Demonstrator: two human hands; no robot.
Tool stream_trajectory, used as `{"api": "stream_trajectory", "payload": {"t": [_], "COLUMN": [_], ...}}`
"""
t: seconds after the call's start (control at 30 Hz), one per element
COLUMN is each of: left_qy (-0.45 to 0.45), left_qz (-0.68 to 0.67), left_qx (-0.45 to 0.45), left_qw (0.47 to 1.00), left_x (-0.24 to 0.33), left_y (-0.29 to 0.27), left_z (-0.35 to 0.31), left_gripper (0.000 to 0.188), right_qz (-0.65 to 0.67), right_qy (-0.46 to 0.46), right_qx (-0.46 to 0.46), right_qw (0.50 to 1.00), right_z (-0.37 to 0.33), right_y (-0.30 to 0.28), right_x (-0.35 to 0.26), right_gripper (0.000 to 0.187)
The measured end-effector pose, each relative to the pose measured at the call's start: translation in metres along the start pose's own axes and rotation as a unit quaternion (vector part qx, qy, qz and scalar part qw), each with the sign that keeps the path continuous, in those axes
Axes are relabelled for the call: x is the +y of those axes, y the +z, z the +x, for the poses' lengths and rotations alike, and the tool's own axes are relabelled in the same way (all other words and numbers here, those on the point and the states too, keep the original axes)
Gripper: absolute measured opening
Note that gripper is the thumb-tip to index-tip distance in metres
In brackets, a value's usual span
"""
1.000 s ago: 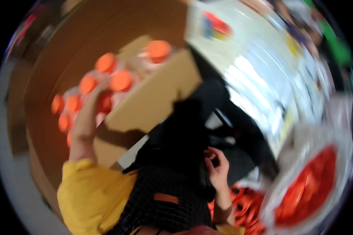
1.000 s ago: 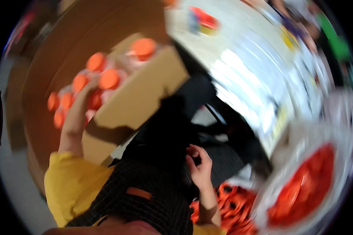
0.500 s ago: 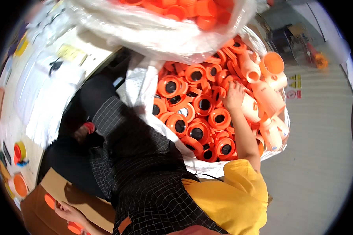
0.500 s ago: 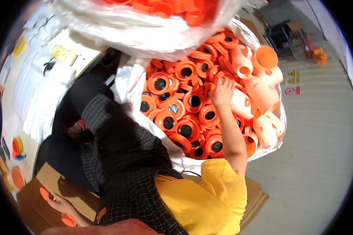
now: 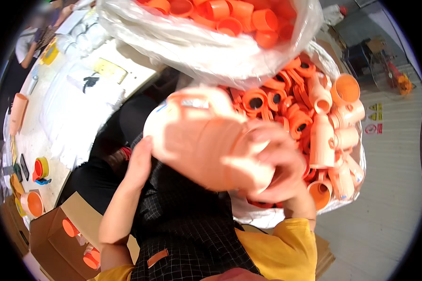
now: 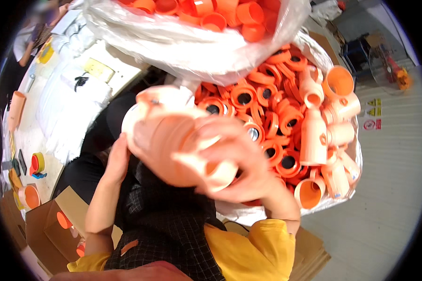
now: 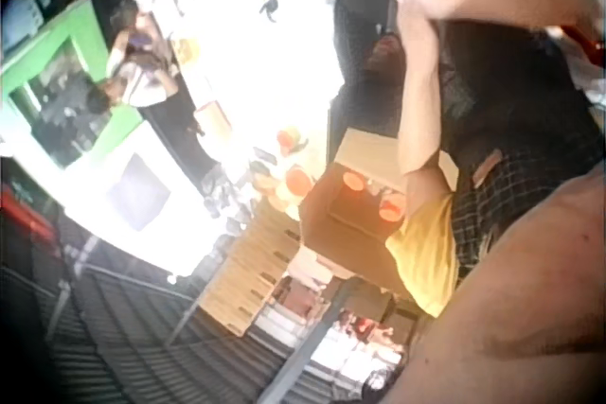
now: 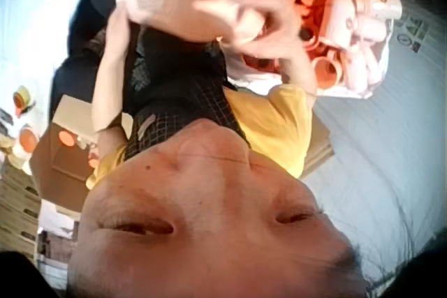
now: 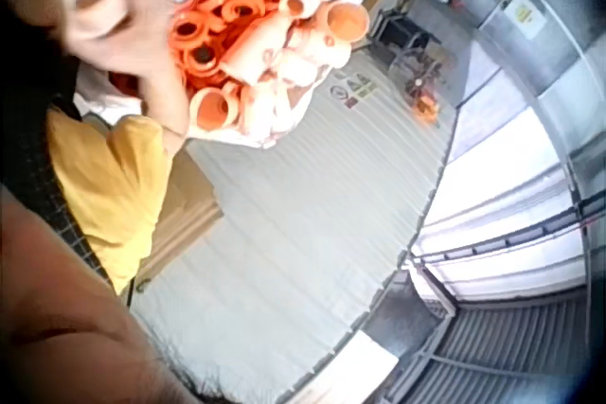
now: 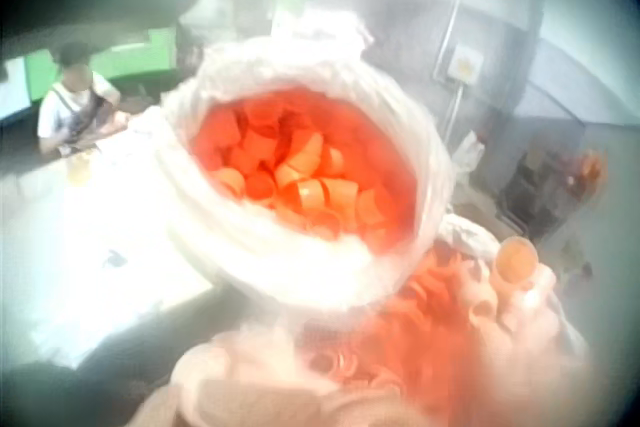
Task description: The person picks up a plastic jug, attaches an orange cap, places the jug into a plastic bag, and then puts the bagged jug into a large cardboard box. They repeat this process with several jugs from a large sack.
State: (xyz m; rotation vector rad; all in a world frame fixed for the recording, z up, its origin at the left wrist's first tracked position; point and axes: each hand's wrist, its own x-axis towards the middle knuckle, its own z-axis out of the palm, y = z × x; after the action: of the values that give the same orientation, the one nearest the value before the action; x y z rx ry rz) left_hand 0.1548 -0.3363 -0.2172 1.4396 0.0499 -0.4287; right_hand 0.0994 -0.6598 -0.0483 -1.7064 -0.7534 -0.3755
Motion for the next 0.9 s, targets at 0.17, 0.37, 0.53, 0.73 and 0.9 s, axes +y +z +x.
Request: {"api": "stream_trajectory", "payload": {"t": [0.17,0.37,0.53,0.73,0.9], "left_qy": [0.013,0.009,0.038,0.095,0.091], "left_qz": [-0.138,-0.177,-0.344,-0.342,-0.332], "left_qx": [0.061,0.158,0.244,0.262,0.274], "left_qw": [0.988,0.972,0.906,0.898,0.898], "left_x": [0.052,0.003,-0.019,-0.008,0.006], "left_y": [-0.077,-0.098,-0.089,-0.117,-0.126], "left_z": [-0.07,-0.121,-0.103,-0.082,-0.082], "left_gripper": [0.066,0.056,0.039,0.042,0.042], "right_qz": [0.213,-0.085,-0.325,0.035,0.459], "right_qy": [0.234,0.369,0.463,0.214,0.386], "right_qx": [0.096,0.352,0.173,0.469,0.141], "right_qw": [0.944,0.856,0.806,0.856,0.788], "right_z": [0.058,0.184,0.172,0.169,0.096], "right_y": [0.014,-0.081,-0.057,-0.011,0.102], "right_x": [0.073,0.315,0.39,0.286,0.175], "right_gripper": [0.071,0.083,0.075,0.055,0.055]}}
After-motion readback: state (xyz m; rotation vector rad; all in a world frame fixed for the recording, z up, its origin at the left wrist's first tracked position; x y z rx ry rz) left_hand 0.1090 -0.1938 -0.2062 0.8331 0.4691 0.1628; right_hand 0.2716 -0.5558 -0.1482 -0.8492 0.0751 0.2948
